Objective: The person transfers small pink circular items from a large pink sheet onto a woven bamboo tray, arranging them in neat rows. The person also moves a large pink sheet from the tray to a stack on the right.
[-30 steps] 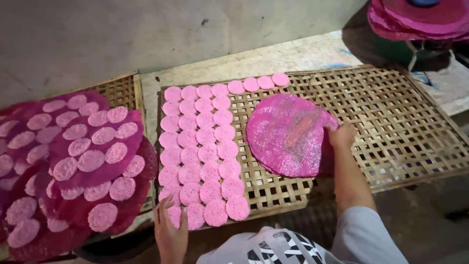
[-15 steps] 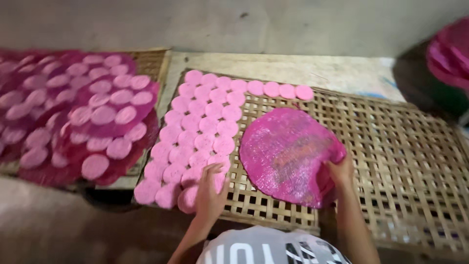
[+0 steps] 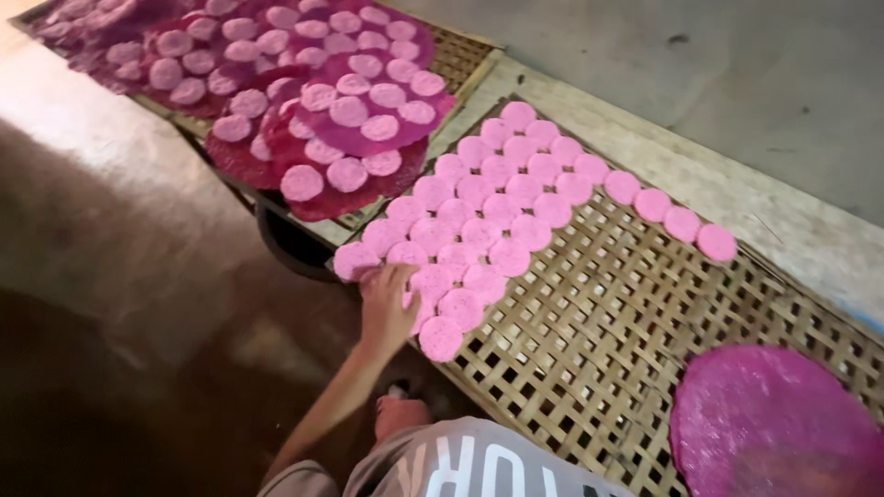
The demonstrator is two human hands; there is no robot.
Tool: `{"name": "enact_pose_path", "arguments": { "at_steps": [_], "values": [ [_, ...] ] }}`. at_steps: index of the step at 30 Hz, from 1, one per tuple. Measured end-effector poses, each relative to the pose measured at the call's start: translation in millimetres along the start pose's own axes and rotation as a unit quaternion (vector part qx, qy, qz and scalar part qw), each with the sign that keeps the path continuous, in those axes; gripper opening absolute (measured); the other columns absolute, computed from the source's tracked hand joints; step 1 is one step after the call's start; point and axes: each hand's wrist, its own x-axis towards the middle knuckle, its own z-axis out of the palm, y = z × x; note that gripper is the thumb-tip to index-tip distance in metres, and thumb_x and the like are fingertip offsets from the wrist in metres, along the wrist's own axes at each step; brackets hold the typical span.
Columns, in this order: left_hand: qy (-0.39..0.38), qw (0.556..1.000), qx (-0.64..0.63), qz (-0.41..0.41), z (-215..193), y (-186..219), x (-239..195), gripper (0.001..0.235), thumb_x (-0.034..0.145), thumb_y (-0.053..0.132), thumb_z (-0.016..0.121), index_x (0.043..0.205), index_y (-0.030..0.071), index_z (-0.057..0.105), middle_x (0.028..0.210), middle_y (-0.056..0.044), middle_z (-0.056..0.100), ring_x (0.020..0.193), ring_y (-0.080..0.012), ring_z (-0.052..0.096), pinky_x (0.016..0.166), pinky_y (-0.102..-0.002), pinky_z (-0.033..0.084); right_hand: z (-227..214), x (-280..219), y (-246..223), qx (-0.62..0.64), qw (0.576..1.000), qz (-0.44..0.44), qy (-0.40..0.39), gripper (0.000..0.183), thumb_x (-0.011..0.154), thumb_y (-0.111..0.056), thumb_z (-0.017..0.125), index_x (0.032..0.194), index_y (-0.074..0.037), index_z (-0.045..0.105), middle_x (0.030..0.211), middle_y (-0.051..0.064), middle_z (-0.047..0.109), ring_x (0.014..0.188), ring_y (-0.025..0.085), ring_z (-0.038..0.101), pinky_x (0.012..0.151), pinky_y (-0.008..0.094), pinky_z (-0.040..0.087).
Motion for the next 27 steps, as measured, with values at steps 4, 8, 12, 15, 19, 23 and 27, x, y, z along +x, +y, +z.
{"name": "enact_pose_path", "arguments": {
  "at_steps": [4,8,12,15,19,23,27],
  "values": [
    [0.036,0.998,0.052,0.014,4.7,-65.3,58.9,0.045,0.079,0.014,0.074,0.122,0.012,0.062,0.119,-0.012,0.065,0.112,-0.0356,0.061,0.09,-0.051,0.049,34.4,-35.1,-17.3,-0.007,0.994,-0.046,0.099,0.043,0.097,-0.001,0.073,0.137,0.003,0.058,0.122,0.017,0.059,0.098,0.025,0.057,0.087,0.035,0.051],
    [0.045,0.996,0.069,0.013,33.1,-121.9,149.7,0.04,0.092,0.015,0.067,0.131,0.013,0.06,0.126,-0.01,0.065,0.121,-0.0346,0.061,0.097,-0.049,0.048,74.2,-95.5,-62.7,0.054,0.995,-0.067,0.05,0.045,0.099,0.0,0.073,0.14,0.004,0.055,0.129,0.02,0.056,0.104,0.026,0.054,0.094,0.035,0.05],
    [0.024,0.994,0.093,0.048,81.8,-162.0,239.1,0.057,0.085,0.019,0.069,0.139,0.008,0.054,0.137,-0.013,0.058,0.129,-0.0353,0.052,0.104,-0.052,0.041,126.5,-153.0,-156.1,-0.068,0.969,-0.238,-0.015,0.048,0.095,0.0,0.08,0.138,0.001,0.059,0.133,0.019,0.053,0.127,0.033,0.053,0.103,0.041,0.047],
    [0.005,0.982,0.163,0.093,122.3,-187.8,282.7,0.062,0.084,0.018,0.066,0.143,0.007,0.051,0.144,-0.012,0.054,0.136,-0.0351,0.045,0.111,-0.052,0.036,143.0,-179.8,-208.6,0.066,0.966,-0.235,-0.087,0.041,0.1,-0.002,0.07,0.14,-0.001,0.057,0.144,0.023,0.049,0.128,0.032,0.051,0.092,0.037,0.051],
    [-0.048,0.971,0.226,0.063,153.8,-216.3,311.4,0.057,0.086,0.014,0.06,0.143,0.012,0.054,0.148,-0.008,0.051,0.141,-0.0317,0.042,0.116,-0.051,0.032,134.2,-189.6,-214.5,0.035,0.972,-0.222,-0.072,0.043,0.105,-0.005,0.068,0.144,0.0,0.054,0.143,0.022,0.049,0.121,0.028,0.056,0.09,0.037,0.056],
    [-0.006,0.966,0.236,0.109,148.6,-220.5,334.0,0.03,0.091,0.019,0.059,0.12,0.02,0.066,0.136,-0.008,0.062,0.13,-0.0298,0.056,0.112,-0.05,0.042,110.5,-194.6,-162.2,-0.074,0.985,-0.15,-0.035,0.034,0.113,-0.005,0.068,0.142,0.006,0.053,0.126,0.023,0.057,0.111,0.03,0.066,0.089,0.037,0.061],
    [-0.15,0.977,0.024,-0.151,122.5,-203.4,354.7,0.034,0.114,0.034,0.043,0.124,0.012,0.067,0.107,-0.01,0.075,0.092,-0.0266,0.077,0.083,-0.043,0.061,97.4,-178.8,-111.1,-0.1,0.991,-0.086,-0.024,0.04,0.113,-0.011,0.072,0.142,0.01,0.054,0.106,0.024,0.066,0.097,0.029,0.07,0.086,0.04,0.061]
  ]
}}
